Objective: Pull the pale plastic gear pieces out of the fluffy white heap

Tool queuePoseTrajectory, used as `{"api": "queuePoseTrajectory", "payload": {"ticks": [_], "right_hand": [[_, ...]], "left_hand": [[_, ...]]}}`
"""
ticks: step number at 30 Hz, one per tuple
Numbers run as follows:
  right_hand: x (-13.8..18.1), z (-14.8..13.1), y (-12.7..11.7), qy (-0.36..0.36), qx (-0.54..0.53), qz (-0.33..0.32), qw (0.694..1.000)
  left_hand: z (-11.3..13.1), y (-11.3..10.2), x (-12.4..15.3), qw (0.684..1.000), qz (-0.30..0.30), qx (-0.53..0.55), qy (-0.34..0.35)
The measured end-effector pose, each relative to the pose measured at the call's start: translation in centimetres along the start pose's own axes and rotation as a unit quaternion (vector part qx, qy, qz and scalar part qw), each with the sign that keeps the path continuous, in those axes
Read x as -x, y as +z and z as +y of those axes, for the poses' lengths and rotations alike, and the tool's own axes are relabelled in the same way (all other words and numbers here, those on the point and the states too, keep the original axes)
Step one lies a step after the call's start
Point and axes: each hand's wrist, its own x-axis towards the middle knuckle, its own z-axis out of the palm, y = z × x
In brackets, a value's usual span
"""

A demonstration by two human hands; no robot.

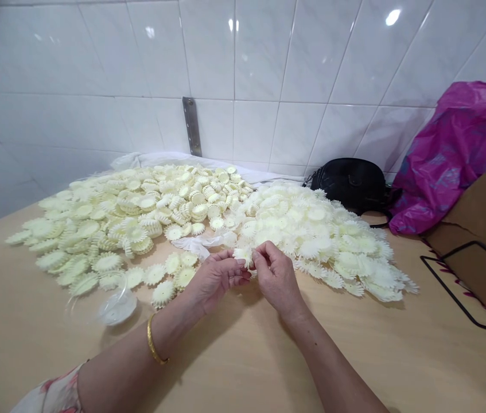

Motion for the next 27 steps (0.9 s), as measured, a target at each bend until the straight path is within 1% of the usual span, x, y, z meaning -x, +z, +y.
{"api": "queuePoseTrajectory", "payload": {"ticks": [3, 5, 10, 12, 16, 19, 21, 25, 27], "right_hand": [[0.02, -0.08, -0.02, 0.000, -0.022, -0.006, 1.000], [0.04, -0.18, -0.09, -0.004, -0.018, -0.012, 1.000], [-0.12, -0.15, -0.30, 0.001, -0.036, -0.012, 0.999], [-0.22, -0.01, -0.28, 0.014, -0.041, -0.014, 0.999], [-0.28, 0.22, -0.16, 0.044, -0.068, -0.027, 0.996], [-0.23, 0.12, -0.21, 0.062, -0.110, -0.039, 0.991], [-0.15, -0.08, -0.21, 0.058, -0.098, -0.036, 0.993], [0.17, -0.34, 0.19, 0.016, -0.018, -0.008, 1.000], [0.33, -0.20, 0.49, 0.001, 0.015, 0.006, 1.000]], "left_hand": [[0.23, 0.15, 0.21, 1.000, -0.003, 0.011, -0.010], [0.39, 0.26, 0.31, 1.000, 0.001, 0.014, -0.017], [0.44, 0.47, 0.34, 0.999, 0.053, 0.001, 0.000], [0.28, 0.44, 0.31, 0.999, 0.043, -0.005, 0.008], [-0.05, 0.15, 0.15, 1.000, -0.001, -0.014, 0.010], [-0.05, -0.02, 0.09, 1.000, -0.007, -0.010, -0.002], [0.01, -0.04, 0.10, 1.000, -0.007, 0.001, -0.010], [0.00, 0.00, 0.15, 1.000, -0.014, 0.018, -0.020], [-0.10, 0.06, 0.18, 1.000, -0.003, 0.021, -0.023]]}}
